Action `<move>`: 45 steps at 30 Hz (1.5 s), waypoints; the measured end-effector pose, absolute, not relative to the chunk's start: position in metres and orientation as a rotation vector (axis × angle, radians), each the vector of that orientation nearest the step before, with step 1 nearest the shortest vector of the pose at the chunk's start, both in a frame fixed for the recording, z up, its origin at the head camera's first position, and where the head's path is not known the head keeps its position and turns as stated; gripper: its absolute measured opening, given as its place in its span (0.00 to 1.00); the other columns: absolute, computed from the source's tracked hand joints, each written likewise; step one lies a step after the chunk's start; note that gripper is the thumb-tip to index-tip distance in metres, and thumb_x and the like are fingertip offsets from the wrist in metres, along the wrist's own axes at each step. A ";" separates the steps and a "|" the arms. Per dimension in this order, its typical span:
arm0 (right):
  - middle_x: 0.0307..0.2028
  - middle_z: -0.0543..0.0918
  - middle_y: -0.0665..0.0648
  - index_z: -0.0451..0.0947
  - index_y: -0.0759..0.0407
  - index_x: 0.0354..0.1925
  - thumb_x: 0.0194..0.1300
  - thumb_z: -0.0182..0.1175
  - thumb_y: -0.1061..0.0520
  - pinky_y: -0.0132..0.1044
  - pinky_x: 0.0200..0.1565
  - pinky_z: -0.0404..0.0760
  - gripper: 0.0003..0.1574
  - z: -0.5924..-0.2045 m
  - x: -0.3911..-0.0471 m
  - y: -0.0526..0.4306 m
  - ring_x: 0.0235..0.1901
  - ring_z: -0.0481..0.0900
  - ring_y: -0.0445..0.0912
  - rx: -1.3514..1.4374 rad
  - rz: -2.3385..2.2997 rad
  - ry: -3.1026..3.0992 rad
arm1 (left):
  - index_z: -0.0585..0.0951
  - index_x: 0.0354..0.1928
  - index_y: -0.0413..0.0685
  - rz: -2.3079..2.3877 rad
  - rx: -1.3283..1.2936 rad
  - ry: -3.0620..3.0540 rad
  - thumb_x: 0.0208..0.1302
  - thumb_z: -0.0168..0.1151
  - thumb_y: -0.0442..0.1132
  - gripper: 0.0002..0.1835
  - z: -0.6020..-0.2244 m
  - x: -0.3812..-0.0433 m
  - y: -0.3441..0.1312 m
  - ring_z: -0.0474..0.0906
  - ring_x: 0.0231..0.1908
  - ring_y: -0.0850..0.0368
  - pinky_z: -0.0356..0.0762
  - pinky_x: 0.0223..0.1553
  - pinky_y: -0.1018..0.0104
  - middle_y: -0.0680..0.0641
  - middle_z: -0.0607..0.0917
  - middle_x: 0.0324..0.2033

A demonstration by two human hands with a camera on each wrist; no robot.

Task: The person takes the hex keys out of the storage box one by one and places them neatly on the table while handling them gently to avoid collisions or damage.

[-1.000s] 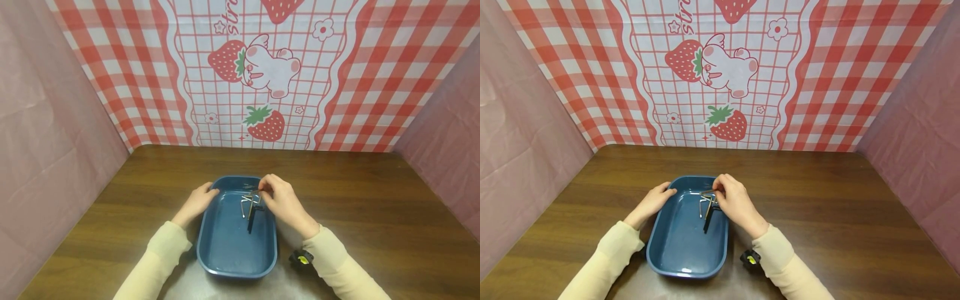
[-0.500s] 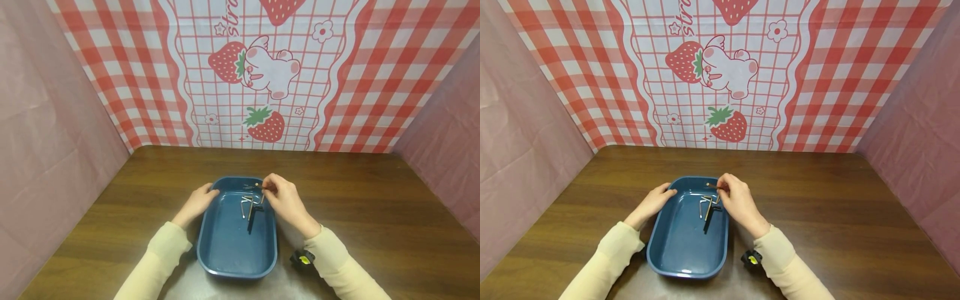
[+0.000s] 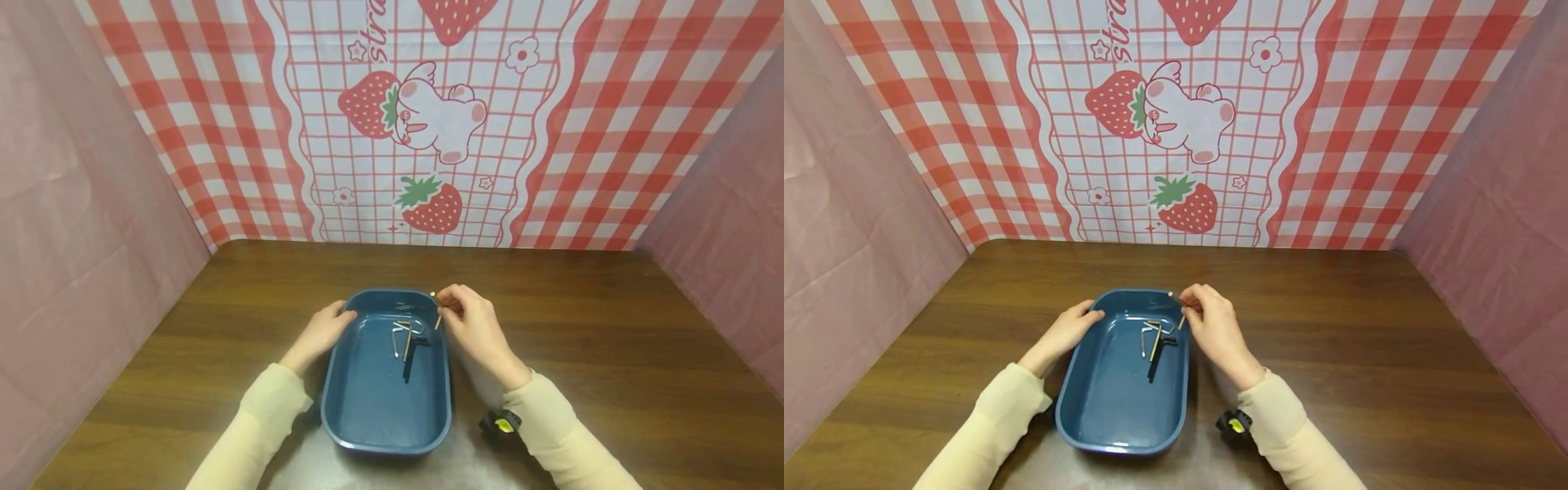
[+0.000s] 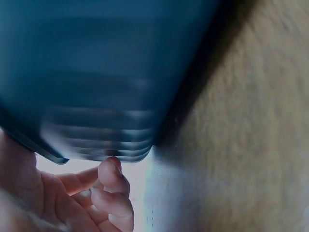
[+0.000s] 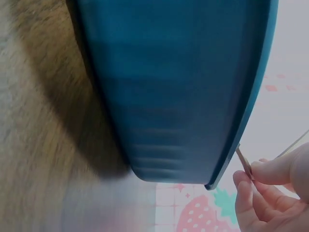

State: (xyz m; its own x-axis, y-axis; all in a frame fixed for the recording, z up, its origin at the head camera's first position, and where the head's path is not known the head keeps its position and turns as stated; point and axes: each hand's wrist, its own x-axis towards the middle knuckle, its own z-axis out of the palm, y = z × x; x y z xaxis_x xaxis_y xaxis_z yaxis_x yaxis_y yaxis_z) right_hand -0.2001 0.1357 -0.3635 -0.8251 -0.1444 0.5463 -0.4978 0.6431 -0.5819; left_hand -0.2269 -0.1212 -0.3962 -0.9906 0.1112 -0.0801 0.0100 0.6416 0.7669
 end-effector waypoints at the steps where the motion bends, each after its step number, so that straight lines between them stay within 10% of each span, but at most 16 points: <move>1: 0.29 0.80 0.54 0.77 0.61 0.31 0.51 0.63 0.69 0.37 0.32 0.78 0.08 -0.364 -0.200 0.137 0.29 0.78 0.43 0.498 1.037 -2.410 | 0.70 0.58 0.40 1.278 0.100 2.735 0.65 0.45 0.50 0.25 -0.397 -0.227 -0.121 0.70 0.55 0.43 0.65 0.56 0.47 0.39 0.75 0.55; 45: 0.21 0.82 0.52 0.75 0.64 0.35 0.55 0.60 0.61 0.32 0.28 0.72 0.08 -0.372 -0.195 0.180 0.19 0.78 0.39 0.194 1.081 -2.802 | 0.70 0.57 0.41 1.273 0.105 2.733 0.65 0.45 0.50 0.25 -0.396 -0.226 -0.122 0.71 0.54 0.43 0.66 0.54 0.47 0.40 0.76 0.54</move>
State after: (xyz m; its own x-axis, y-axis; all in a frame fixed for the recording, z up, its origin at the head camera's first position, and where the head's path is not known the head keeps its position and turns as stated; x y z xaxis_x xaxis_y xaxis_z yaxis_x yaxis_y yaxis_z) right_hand -0.1954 0.1797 -0.3721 -0.9831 -0.0723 0.1685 -0.1667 0.7349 -0.6574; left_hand -0.2261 -0.1216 -0.3961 -0.9898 0.1151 -0.0835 0.0101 0.6430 0.7658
